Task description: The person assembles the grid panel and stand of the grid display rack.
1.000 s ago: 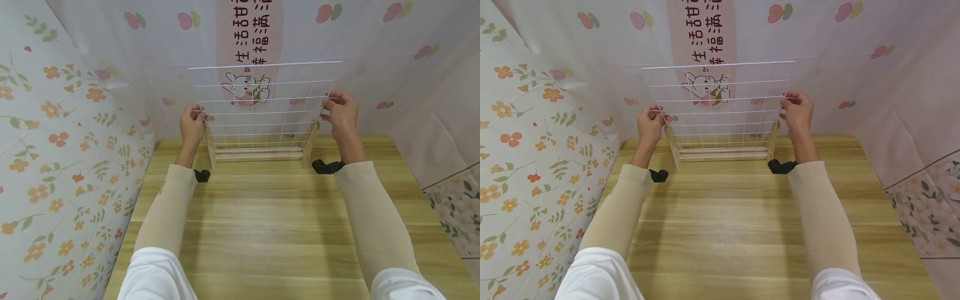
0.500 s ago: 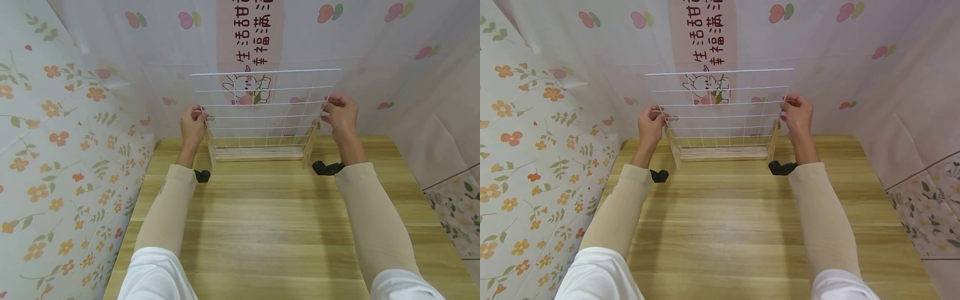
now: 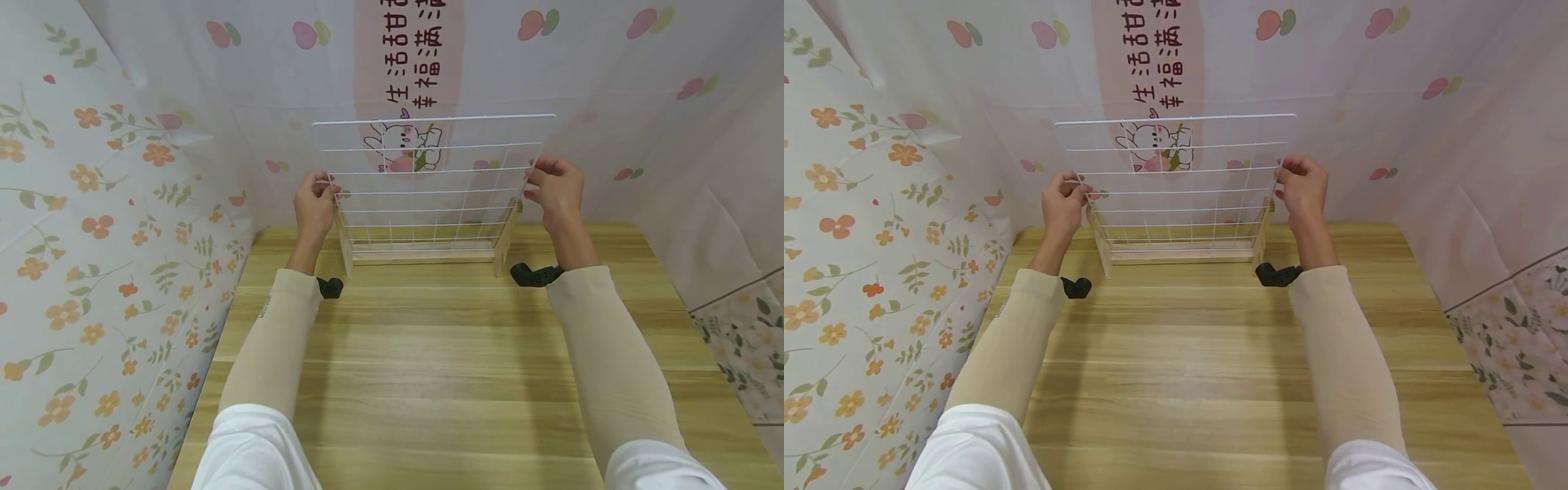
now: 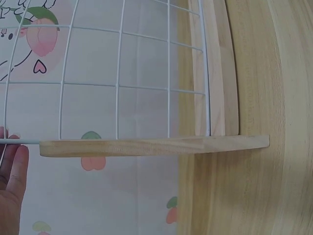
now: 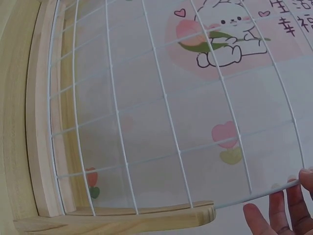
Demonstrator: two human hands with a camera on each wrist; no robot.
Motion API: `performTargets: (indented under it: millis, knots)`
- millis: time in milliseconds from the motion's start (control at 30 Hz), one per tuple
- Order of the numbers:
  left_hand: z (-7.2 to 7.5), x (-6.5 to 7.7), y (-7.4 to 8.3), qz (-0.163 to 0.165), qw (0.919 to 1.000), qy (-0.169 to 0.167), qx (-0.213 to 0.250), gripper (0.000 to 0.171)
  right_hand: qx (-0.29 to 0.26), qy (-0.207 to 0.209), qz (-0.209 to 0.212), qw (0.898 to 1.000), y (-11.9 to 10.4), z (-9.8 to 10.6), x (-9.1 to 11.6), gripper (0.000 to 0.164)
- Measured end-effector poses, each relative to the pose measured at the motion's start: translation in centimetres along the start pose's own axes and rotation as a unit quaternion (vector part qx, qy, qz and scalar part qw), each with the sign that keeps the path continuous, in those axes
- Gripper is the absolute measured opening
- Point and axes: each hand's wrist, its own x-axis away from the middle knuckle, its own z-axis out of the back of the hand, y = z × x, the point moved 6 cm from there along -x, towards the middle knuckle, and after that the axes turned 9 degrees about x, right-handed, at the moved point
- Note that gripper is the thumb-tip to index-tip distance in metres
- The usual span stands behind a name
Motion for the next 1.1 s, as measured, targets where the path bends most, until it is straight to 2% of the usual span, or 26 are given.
performTargets:
  millis: [333,500,700,800,900,1000,1100]
  knots:
    - [-0.2,0.1,0.3,-0.006,0.9998,-0.006,-0.019,0.011,0.003,-0.002,0.004,1.0,-0.1,0.3,0.0,0.005]
    - [-0.2,0.2,0.5,-0.013,0.9997,-0.001,-0.022,0.018,0.002,-0.008,0.006,1.0,-0.4,0.7,0.1,0.011]
    - [0.3,0.2,1.0,-0.028,0.9987,0.005,-0.043,0.024,0.012,-0.002,0.048,0.999,-1.3,1.0,0.3,0.017]
    - [0.8,0.3,1.3,-0.039,0.9969,0.007,-0.068,0.025,0.061,0.0,0.067,0.996,-1.7,1.1,0.4,0.013]
    - [1.3,0.6,1.7,-0.063,0.9933,0.008,-0.097,0.026,0.139,-0.004,0.085,0.987,-1.8,1.1,0.5,0.008]
    - [1.6,1.0,2.2,-0.11,0.9858,0.007,-0.127,0.025,0.202,-0.017,0.105,0.973,-1.8,1.3,0.9,0.017]
    - [1.5,1.4,2.9,-0.17,0.9728,0.002,-0.158,0.026,0.261,-0.029,0.134,0.956,-1.7,1.5,1.5,0.029]
